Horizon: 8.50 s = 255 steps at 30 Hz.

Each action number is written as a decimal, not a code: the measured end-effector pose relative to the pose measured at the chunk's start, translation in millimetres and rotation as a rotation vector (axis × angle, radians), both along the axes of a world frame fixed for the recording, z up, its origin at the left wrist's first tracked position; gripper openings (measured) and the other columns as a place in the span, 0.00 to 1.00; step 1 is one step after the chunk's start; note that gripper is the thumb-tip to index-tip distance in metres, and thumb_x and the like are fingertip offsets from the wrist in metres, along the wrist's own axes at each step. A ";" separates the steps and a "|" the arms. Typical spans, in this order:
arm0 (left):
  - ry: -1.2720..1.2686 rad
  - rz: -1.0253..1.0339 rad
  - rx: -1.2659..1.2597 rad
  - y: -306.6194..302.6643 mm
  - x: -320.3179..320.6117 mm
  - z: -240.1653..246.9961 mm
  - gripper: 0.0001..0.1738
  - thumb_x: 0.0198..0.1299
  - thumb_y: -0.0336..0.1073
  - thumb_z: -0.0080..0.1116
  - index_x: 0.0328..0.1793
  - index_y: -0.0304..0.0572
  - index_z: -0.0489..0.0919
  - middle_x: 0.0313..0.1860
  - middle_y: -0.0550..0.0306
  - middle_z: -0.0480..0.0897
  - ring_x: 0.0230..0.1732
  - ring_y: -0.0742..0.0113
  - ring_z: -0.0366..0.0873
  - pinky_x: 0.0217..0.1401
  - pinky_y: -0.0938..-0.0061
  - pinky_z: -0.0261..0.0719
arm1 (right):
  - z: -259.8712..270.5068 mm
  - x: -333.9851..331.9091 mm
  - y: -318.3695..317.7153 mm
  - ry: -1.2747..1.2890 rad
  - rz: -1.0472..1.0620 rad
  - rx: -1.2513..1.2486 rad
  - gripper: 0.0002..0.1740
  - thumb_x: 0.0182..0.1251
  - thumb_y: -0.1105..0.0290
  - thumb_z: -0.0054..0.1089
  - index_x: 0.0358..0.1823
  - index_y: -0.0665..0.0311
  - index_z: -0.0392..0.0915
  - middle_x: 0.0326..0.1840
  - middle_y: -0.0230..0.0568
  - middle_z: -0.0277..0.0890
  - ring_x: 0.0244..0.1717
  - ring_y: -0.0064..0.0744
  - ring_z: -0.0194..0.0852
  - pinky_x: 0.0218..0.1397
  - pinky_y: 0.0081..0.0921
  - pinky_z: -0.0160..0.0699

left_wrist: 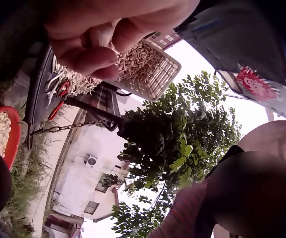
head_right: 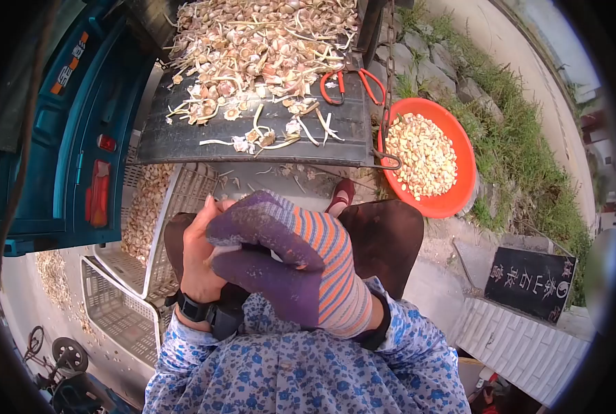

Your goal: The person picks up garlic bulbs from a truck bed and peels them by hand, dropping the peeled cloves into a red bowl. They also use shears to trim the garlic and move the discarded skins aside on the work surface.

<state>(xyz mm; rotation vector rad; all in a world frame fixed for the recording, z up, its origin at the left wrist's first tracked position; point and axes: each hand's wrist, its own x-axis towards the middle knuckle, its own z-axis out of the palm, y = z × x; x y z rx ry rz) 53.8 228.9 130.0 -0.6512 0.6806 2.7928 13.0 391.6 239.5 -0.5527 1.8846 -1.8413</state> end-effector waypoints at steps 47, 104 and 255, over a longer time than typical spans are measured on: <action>0.158 -0.143 -0.542 0.3 -94.3 -4.4 0.06 0.66 0.33 0.50 0.41 0.37 0.73 0.28 0.57 0.79 0.18 0.74 0.73 0.18 0.82 0.67 | -104.8 -93.8 -7.7 0.454 -0.164 0.175 0.22 0.55 0.72 0.61 0.53 0.64 0.74 0.42 0.51 0.77 0.42 0.51 0.78 0.44 0.34 0.77; 0.393 -0.142 -2.095 -89.3 -142.8 -85.1 0.35 0.54 0.32 0.57 0.69 0.35 0.61 0.70 0.35 0.57 0.69 0.40 0.55 0.72 0.53 0.48 | -152.5 -219.6 -74.3 1.179 0.244 1.119 0.21 0.53 0.67 0.57 0.52 0.56 0.76 0.55 0.44 0.71 0.61 0.45 0.64 0.64 0.44 0.60; -0.057 -1.647 -1.607 -163.0 -113.2 -361.2 0.12 0.52 0.37 0.51 0.36 0.40 0.82 0.25 0.56 0.82 0.27 0.63 0.77 0.31 0.68 0.73 | -178.4 -153.0 -16.9 0.831 -0.071 0.754 0.21 0.54 0.81 0.59 0.52 0.65 0.74 0.52 0.49 0.73 0.51 0.47 0.72 0.54 0.36 0.71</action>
